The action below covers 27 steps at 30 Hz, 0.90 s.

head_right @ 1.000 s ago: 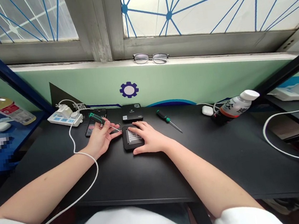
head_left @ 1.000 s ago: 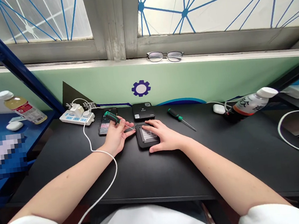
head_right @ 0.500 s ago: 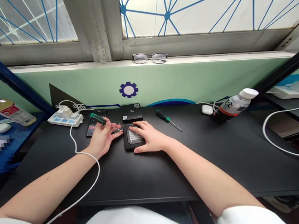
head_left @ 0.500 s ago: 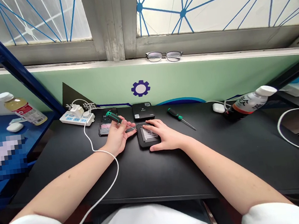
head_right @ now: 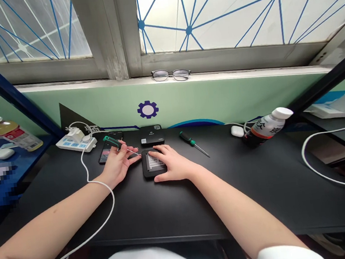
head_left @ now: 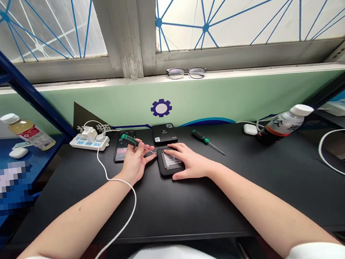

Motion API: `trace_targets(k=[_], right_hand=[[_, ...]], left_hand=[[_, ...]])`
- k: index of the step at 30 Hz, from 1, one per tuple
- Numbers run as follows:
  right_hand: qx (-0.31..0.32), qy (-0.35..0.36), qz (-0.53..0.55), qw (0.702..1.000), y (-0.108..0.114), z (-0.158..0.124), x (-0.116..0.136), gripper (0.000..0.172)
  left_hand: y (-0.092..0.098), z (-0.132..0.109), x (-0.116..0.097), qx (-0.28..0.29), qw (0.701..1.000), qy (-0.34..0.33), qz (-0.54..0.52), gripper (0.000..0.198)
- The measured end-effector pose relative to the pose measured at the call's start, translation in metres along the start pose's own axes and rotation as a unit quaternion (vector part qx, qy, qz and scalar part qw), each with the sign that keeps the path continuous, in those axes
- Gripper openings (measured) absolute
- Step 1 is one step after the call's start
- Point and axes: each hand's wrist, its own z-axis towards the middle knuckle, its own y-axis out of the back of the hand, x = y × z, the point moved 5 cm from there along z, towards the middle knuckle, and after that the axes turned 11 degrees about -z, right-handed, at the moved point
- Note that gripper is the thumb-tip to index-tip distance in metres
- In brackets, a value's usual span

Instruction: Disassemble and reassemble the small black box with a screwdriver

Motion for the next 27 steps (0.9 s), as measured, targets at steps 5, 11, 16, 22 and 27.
trace_targets(k=[5,11,16,22,27], right_hand=[[-0.009,-0.003,-0.007,1.0,0.0005,0.0001,0.0006,0.102],[-0.002,-0.014,-0.005,1.0,0.0001,-0.0009,0.0008,0.102],[-0.007,-0.007,-0.005,1.0,-0.0013,-0.0007,-0.0004,0.102],[-0.003,-0.009,-0.008,1.0,-0.0012,-0.0002,0.0,0.103],[-0.002,-0.007,-0.004,1.0,-0.0006,-0.0006,0.0001,0.103]], left_hand=[[-0.0046,-0.0019,-0.0017,0.015,1.0,0.003,0.007,0.061],[-0.0063,-0.0039,-0.001,0.026,0.999,0.018,0.009,0.06],[-0.0048,-0.0032,-0.0011,0.017,1.0,0.004,0.016,0.056],[-0.0046,-0.0015,-0.0015,0.011,1.0,-0.004,0.019,0.055],[-0.0068,-0.0014,-0.0015,0.015,0.999,-0.033,0.033,0.056]])
